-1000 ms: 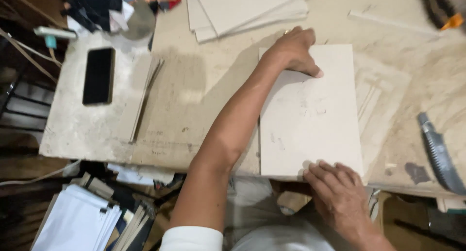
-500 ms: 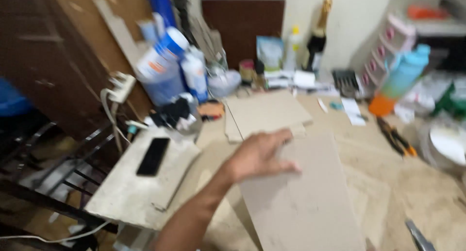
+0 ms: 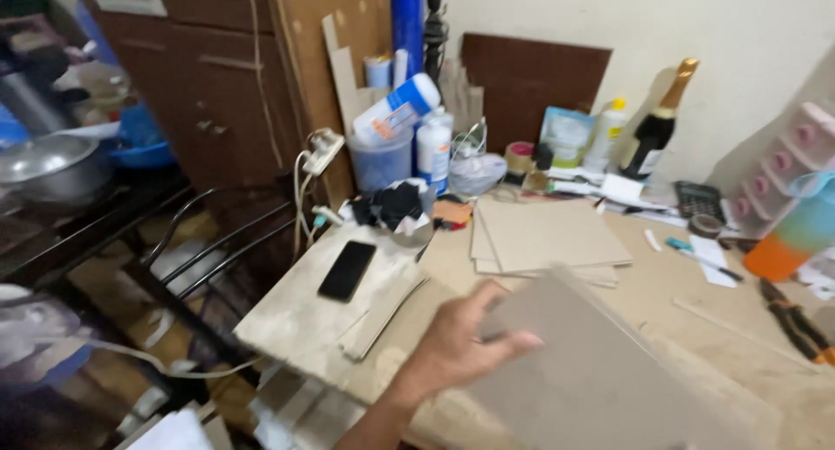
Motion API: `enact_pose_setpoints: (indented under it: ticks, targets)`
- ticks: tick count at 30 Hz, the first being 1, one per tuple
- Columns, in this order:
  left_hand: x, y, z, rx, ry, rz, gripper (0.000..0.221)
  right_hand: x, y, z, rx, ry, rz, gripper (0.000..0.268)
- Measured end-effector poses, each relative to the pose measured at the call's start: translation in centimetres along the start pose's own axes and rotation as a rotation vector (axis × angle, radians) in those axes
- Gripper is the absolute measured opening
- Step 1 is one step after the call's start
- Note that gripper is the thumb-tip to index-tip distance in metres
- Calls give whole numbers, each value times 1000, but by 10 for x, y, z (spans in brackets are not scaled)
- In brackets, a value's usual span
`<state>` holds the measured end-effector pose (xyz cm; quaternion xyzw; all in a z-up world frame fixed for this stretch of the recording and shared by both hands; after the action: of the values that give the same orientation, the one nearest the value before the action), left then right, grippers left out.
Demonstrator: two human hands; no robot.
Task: Cutting cardboard sheets into smaller rectangular pieces using a utility knife on a workbench.
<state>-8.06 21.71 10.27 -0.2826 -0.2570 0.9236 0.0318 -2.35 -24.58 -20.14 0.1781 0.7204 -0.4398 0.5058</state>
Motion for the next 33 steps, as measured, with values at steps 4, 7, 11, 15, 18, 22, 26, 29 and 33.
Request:
enact_pose_setpoints:
  ticks: [4, 7, 11, 15, 18, 22, 26, 29, 33]
  targets:
    - [24, -11, -54, 201, -362, 97, 66, -91, -1, -84, 35, 19, -37, 50]
    - [39, 12, -127, 201, -558, 246, 117, -162, 19, -129, -791, 1012, -104, 25]
    - [46, 23, -129, 300, -720, 224, 125, -158, 47, -141, -829, 1073, -223, 29]
    - [43, 19, -122, 318, -458, 312, 95, -154, 43, -161, -779, 1287, -321, 42]
    - [47, 18, -109, 406, -319, 368, 71, -154, 34, -157, -720, 1226, -313, 39]
    - [55, 37, -115, 778, -446, 619, 34, -160, -9, -156, -612, 905, -34, 39]
    - [73, 83, -91, 884, -1079, 713, 125, -136, 3, -168, -509, 1103, -184, 22]
    - [83, 97, -92, 578, -1243, 252, 128, -168, 0, -193, -1180, 1220, 136, 54]
    - [63, 60, -142, 825, -633, 315, 73, -155, -3, -142, -513, 447, -144, 36]
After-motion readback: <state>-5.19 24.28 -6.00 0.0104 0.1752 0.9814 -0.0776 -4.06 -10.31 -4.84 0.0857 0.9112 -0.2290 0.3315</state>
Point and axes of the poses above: each hand's wrist, its own x-axis away from the middle knuckle, its own y-axis out of the palm, z = x × y, the point moved 3 cm from there along -x, towards the middle knuckle, and after that the axes turned 3 degrees about -x, right-handed, at the moved point
